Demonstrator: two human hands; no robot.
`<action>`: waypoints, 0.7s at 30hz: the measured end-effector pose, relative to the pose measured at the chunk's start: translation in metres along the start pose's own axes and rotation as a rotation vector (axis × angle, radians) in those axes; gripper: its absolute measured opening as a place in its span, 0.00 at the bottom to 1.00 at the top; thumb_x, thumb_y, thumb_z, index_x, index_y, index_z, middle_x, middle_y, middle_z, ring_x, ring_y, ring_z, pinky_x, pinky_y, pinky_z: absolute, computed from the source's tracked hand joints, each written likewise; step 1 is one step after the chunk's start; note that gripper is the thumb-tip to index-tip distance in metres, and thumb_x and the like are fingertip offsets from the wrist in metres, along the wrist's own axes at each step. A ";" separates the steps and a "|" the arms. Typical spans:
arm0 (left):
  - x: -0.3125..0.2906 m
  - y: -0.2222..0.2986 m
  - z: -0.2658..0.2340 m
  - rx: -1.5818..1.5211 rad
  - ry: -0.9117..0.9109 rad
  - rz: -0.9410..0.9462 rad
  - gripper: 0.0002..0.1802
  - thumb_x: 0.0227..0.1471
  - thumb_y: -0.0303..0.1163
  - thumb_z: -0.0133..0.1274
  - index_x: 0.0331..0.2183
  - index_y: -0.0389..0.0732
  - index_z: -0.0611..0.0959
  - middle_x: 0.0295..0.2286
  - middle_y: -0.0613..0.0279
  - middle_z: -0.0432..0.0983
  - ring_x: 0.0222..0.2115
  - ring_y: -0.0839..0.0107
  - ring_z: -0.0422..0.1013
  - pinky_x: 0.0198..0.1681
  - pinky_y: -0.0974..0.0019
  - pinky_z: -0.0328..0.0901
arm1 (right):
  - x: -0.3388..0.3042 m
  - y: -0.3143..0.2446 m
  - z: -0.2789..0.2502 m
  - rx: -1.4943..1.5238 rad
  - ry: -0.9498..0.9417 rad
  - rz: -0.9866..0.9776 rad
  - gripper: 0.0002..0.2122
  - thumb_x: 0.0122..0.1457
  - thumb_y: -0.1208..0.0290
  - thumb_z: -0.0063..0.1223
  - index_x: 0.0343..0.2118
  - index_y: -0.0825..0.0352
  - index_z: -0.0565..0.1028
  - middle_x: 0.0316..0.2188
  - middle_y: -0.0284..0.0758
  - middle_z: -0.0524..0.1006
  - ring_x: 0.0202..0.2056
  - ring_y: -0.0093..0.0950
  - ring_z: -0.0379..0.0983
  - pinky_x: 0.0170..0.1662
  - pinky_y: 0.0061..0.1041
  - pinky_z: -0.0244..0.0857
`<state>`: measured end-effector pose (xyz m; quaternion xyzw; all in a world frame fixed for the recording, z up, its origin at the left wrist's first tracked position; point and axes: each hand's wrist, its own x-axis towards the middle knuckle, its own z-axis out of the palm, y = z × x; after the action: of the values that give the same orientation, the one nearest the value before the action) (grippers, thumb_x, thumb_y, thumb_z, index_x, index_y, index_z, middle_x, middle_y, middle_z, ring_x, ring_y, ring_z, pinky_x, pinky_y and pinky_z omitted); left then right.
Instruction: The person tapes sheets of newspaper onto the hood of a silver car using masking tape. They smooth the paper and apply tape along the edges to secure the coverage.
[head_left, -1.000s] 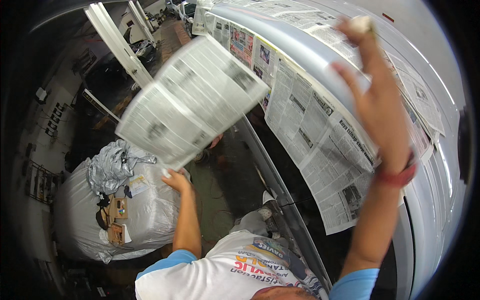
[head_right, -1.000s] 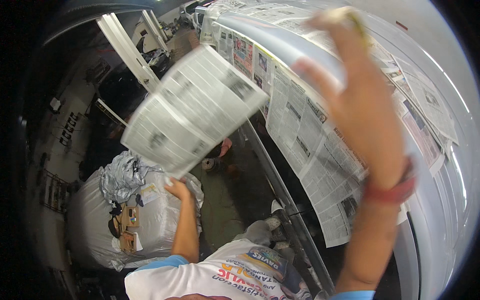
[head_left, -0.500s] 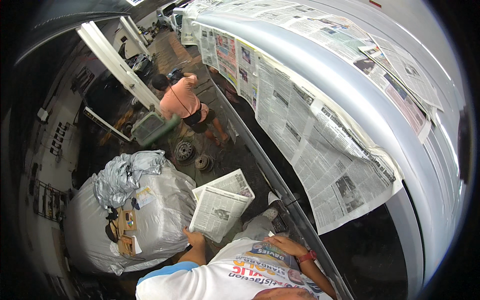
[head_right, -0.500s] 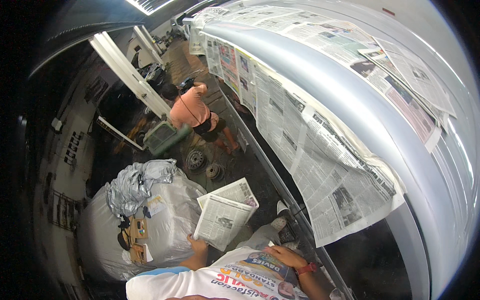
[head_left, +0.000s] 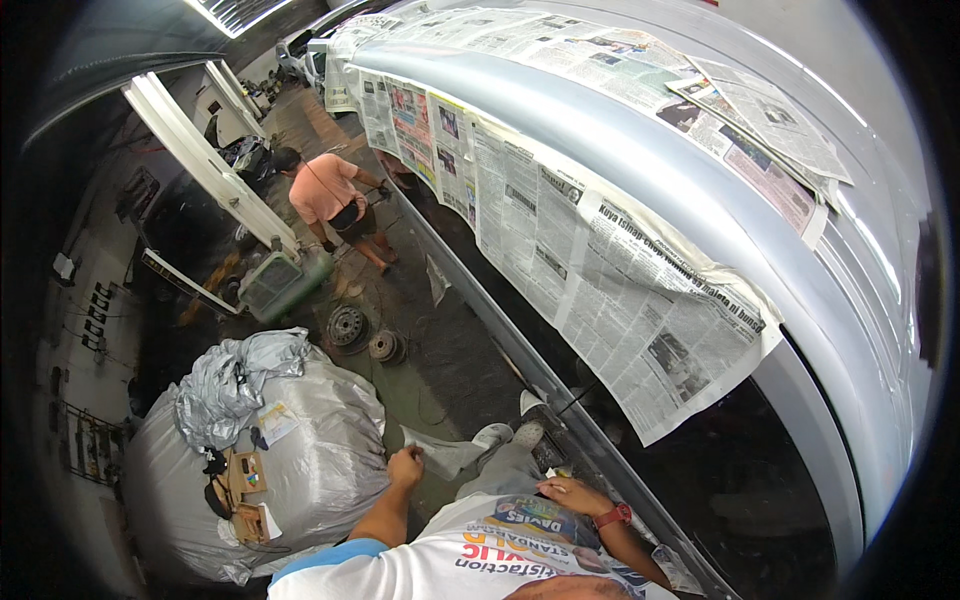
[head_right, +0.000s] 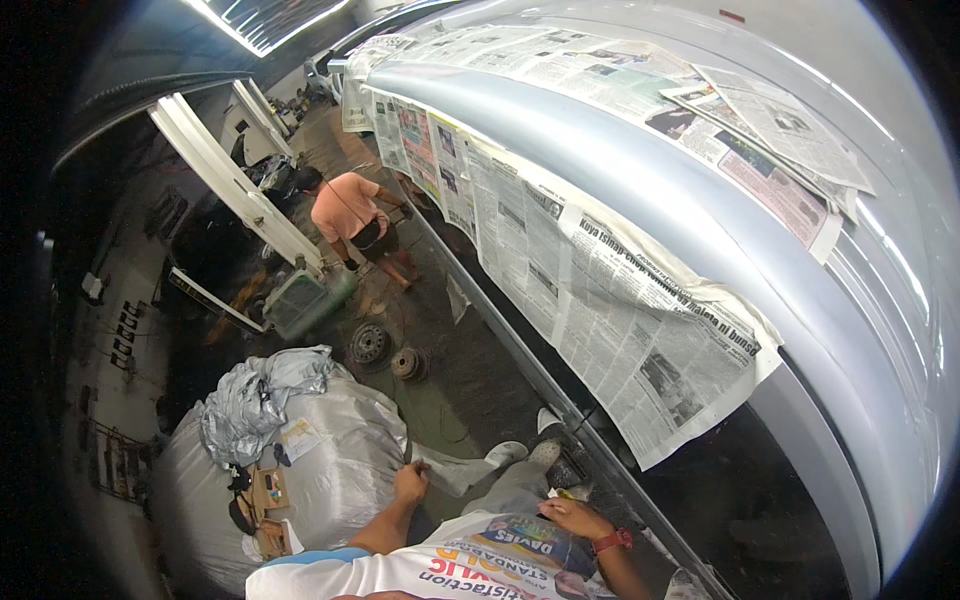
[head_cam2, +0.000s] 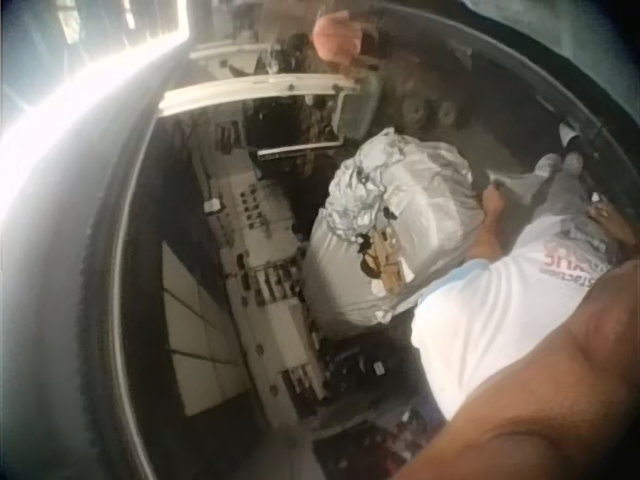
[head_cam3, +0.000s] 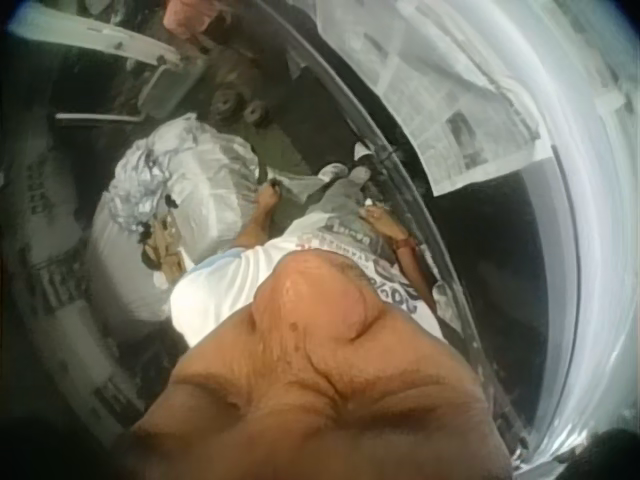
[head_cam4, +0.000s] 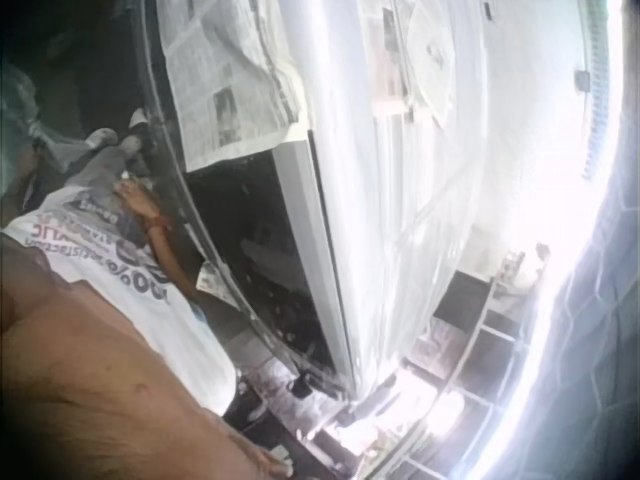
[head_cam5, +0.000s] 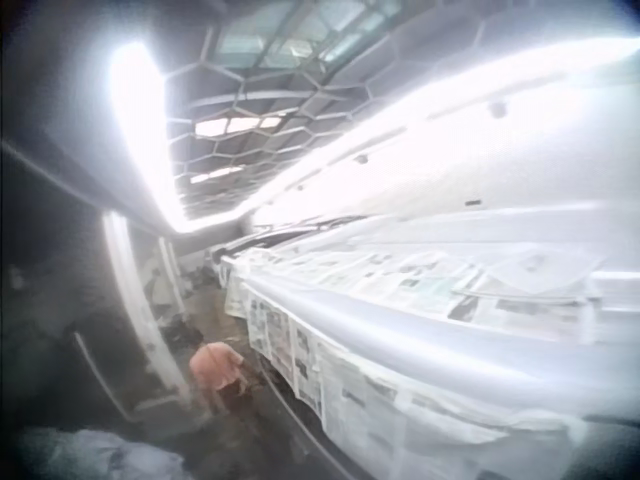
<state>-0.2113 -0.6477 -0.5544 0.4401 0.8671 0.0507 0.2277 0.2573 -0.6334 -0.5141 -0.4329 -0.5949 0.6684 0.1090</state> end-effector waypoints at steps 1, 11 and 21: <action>0.001 -0.002 0.003 0.026 0.002 -0.003 0.16 0.61 0.33 0.59 0.49 0.54 0.93 0.43 0.48 0.89 0.46 0.46 0.85 0.52 0.46 0.77 | -0.004 -0.003 0.000 0.012 0.014 -0.028 0.22 0.77 0.52 0.54 0.58 0.67 0.83 0.52 0.41 0.88 0.53 0.33 0.84 0.58 0.31 0.75; 0.004 -0.039 0.014 -0.027 0.036 -0.316 0.24 0.58 0.37 0.60 0.56 0.46 0.90 0.49 0.42 0.88 0.52 0.44 0.83 0.59 0.47 0.75 | -0.021 -0.041 -0.007 -0.084 0.062 -0.075 0.19 0.77 0.56 0.56 0.61 0.64 0.82 0.55 0.41 0.86 0.57 0.35 0.83 0.61 0.34 0.74; -0.001 -0.059 0.020 -0.005 -0.005 -0.230 0.29 0.54 0.35 0.63 0.59 0.45 0.89 0.52 0.44 0.87 0.54 0.46 0.83 0.61 0.49 0.74 | -0.008 -0.041 0.001 -0.060 0.103 -0.124 0.18 0.77 0.57 0.56 0.60 0.64 0.82 0.55 0.45 0.86 0.57 0.37 0.83 0.61 0.36 0.73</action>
<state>-0.2451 -0.6867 -0.5886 0.3371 0.9113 0.0254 0.2352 0.2462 -0.6283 -0.4744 -0.4318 -0.6341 0.6191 0.1676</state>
